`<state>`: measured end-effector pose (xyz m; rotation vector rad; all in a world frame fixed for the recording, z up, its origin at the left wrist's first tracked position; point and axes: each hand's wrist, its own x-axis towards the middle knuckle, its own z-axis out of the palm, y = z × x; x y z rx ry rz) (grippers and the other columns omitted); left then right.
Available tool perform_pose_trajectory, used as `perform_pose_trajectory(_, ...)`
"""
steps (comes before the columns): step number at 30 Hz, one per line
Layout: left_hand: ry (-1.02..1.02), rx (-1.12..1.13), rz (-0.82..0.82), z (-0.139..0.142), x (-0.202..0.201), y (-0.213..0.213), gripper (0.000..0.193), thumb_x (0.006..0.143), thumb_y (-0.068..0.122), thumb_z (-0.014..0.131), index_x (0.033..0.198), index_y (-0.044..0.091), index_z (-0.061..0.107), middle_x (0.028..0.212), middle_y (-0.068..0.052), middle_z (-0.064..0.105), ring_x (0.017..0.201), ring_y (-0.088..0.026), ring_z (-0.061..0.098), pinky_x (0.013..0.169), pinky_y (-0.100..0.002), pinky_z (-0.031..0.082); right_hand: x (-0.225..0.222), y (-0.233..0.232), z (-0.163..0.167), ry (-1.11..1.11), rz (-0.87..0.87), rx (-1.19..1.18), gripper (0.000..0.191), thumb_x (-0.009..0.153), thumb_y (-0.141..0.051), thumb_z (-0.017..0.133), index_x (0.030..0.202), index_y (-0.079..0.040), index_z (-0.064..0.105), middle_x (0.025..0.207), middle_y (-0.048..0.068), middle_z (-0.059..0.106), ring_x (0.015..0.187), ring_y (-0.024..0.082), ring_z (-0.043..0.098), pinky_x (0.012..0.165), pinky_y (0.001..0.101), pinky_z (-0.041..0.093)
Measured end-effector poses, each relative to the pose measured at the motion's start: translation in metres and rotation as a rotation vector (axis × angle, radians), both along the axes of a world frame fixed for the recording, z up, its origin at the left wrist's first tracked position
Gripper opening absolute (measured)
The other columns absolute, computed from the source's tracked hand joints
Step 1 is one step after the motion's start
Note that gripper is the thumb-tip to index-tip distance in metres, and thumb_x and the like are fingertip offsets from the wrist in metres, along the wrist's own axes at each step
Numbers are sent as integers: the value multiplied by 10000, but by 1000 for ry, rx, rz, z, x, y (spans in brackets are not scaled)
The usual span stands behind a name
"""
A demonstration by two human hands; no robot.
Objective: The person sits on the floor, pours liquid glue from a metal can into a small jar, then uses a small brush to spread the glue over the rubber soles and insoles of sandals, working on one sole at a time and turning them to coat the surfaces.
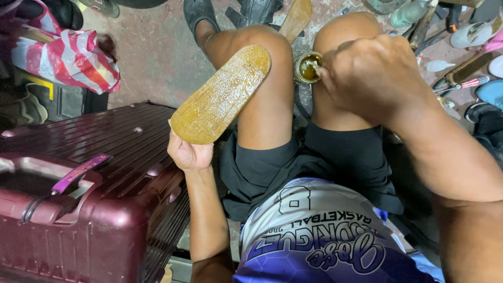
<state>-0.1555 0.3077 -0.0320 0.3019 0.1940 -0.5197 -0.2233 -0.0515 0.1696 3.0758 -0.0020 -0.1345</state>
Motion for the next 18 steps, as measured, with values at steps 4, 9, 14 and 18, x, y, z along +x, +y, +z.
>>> perform_pose_trajectory(4, 15, 0, 8, -1, 3, -1, 385, 1120, 263, 507, 1384, -1, 598, 1467, -195, 601, 1382, -375, 567, 1203, -591, 423, 0, -23, -2, 146, 30, 185, 151, 912, -325, 727, 839, -216, 801, 759, 107, 729, 639, 319, 683, 602, 438, 539)
perform_pose_trajectory(9, 9, 32, 15, 1, 9, -7, 394, 1139, 273, 470, 1407, 5, 575, 1472, -183, 598, 1374, -370, 573, 1193, -581, 435, -39, -71, 3, 272, -123, 361, 200, 906, -235, 728, 1073, -184, 826, 823, 98, 772, 548, 255, 689, 552, 370, 532)
perform_pose_trajectory(14, 29, -7, -13, 3, 15, -10, 445, 1150, 323, 424, 1406, -13, 562, 1459, -206, 594, 1361, -375, 575, 1179, -571, 454, -67, -78, 1, 60, -171, 1061, 190, 932, -108, 668, 1103, -87, 747, 937, 74, 756, 777, 105, 720, 743, 235, 567)
perform_pose_trajectory(18, 23, 2, -14, 2, 17, -15, 448, 1156, 313, 408, 1414, -23, 555, 1466, -221, 589, 1365, -381, 575, 1171, -569, 463, -69, -45, -10, -235, -290, 1227, 168, 990, -67, 721, 1158, -56, 725, 1054, 95, 733, 909, 91, 700, 831, 215, 551)
